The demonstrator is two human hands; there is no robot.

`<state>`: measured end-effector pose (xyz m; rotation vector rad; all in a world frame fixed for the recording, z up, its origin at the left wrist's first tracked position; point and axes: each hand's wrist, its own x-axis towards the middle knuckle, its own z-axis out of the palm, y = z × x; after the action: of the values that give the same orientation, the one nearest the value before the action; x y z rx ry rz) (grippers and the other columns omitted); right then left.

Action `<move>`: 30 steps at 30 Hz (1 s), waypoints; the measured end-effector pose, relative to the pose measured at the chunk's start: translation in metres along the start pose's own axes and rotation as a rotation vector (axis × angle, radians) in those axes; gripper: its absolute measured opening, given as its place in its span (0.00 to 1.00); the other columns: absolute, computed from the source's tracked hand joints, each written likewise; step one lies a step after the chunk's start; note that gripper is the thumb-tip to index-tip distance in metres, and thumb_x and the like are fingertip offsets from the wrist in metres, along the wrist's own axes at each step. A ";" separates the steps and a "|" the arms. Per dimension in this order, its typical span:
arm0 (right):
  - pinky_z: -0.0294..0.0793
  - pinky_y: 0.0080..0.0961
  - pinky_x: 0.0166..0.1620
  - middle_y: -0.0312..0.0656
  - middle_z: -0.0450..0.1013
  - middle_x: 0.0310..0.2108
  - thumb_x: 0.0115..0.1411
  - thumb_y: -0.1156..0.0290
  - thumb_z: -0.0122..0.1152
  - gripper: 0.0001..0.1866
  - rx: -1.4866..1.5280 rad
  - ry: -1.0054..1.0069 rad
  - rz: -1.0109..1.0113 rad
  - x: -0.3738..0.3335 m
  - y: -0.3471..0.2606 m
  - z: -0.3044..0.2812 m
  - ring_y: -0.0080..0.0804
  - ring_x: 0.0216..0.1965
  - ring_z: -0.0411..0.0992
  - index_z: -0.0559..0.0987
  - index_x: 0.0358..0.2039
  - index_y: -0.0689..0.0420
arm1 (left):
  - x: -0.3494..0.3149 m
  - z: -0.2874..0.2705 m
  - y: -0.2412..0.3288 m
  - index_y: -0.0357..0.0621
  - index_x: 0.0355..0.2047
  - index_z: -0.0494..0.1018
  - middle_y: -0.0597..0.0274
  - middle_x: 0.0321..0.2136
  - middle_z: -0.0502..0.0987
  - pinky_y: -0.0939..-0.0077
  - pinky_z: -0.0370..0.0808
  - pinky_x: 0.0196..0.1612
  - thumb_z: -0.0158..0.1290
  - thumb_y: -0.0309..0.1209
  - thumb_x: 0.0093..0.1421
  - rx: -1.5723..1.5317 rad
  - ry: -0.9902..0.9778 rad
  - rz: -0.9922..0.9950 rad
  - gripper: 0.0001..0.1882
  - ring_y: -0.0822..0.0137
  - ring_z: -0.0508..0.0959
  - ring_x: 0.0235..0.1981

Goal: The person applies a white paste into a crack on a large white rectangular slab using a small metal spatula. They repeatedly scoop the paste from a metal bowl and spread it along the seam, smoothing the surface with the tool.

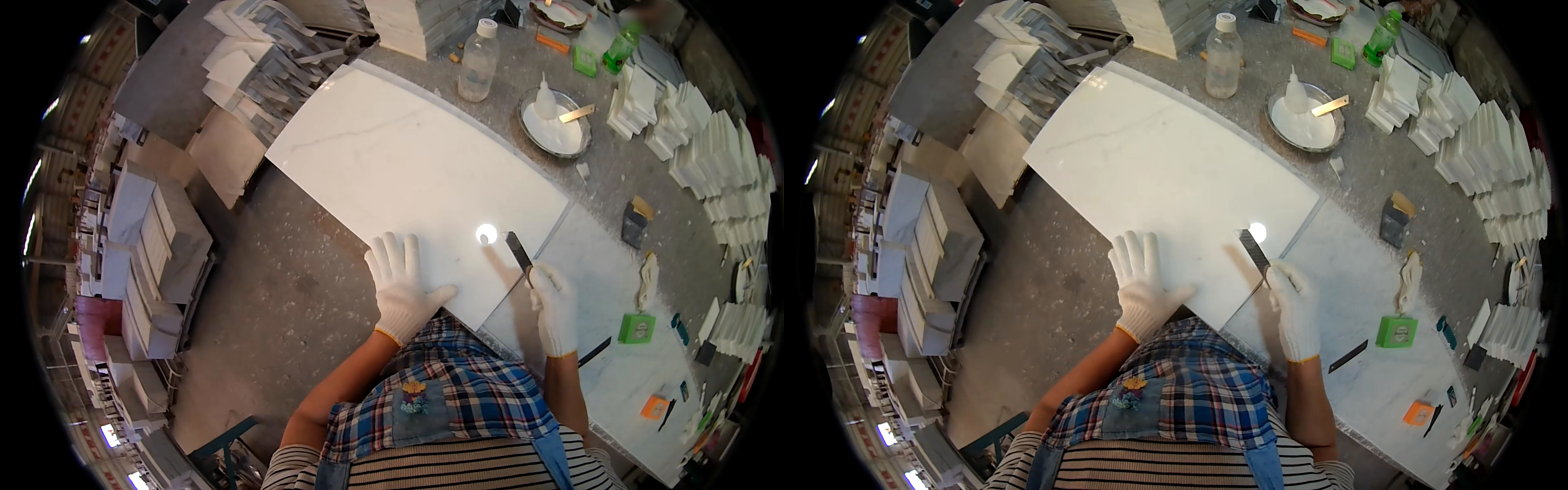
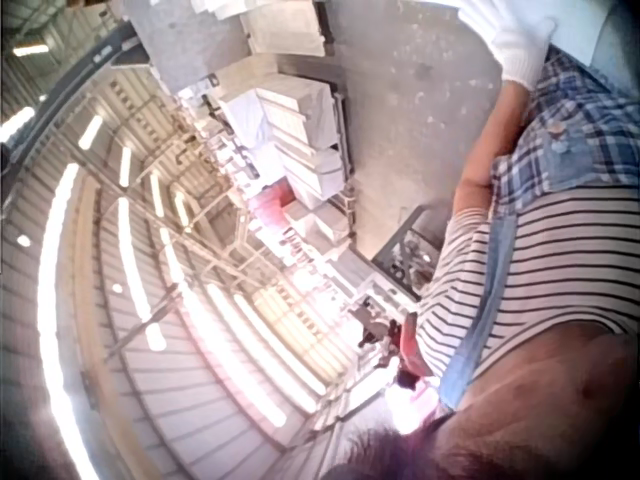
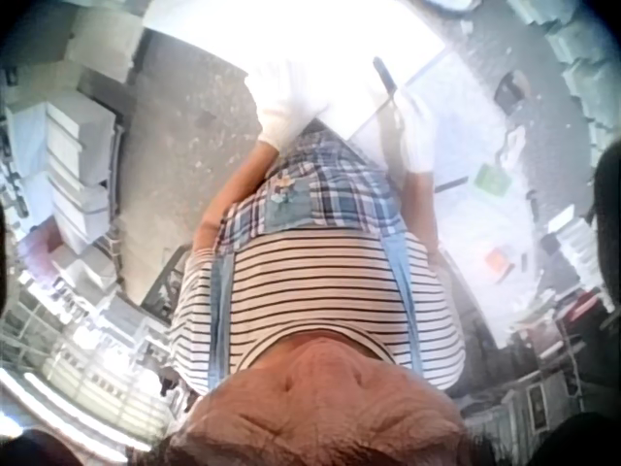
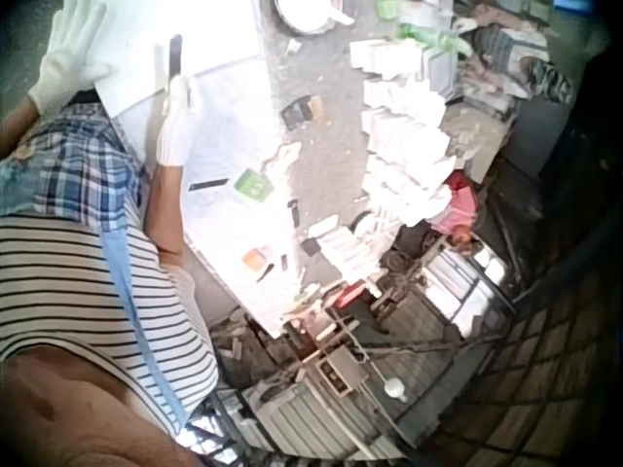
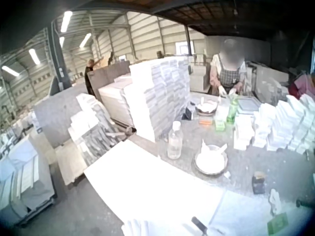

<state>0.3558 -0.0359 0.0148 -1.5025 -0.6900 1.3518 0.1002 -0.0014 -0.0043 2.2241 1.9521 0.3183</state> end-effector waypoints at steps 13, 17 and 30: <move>0.60 0.15 0.30 0.29 0.73 0.32 0.71 0.66 0.62 0.17 0.008 0.019 0.036 0.019 -0.006 0.003 0.13 0.27 0.62 0.84 0.51 0.67 | 0.038 0.026 -0.020 0.31 0.60 0.62 0.39 0.55 0.63 0.40 0.62 0.63 0.70 0.50 0.41 0.150 0.222 -0.145 0.52 0.37 0.62 0.59; 0.60 0.15 0.30 0.29 0.73 0.32 0.71 0.67 0.63 0.17 0.003 -0.015 0.041 0.027 -0.010 0.003 0.13 0.27 0.62 0.83 0.51 0.68 | 0.029 0.019 -0.004 0.33 0.60 0.62 0.39 0.55 0.63 0.39 0.61 0.63 0.67 0.46 0.46 0.031 0.125 -0.108 0.47 0.36 0.62 0.60; 0.63 0.16 0.30 0.30 0.74 0.31 0.70 0.70 0.63 0.14 -0.031 -0.117 0.066 0.028 0.002 0.002 0.14 0.26 0.65 0.84 0.49 0.66 | 0.029 0.013 0.005 0.36 0.59 0.65 0.40 0.53 0.65 0.40 0.63 0.61 0.68 0.46 0.43 -0.015 0.102 -0.100 0.45 0.37 0.64 0.57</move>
<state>0.3596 -0.0111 0.0015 -1.4905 -0.7433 1.4947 0.1125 0.0269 -0.0141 2.1313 2.0962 0.4393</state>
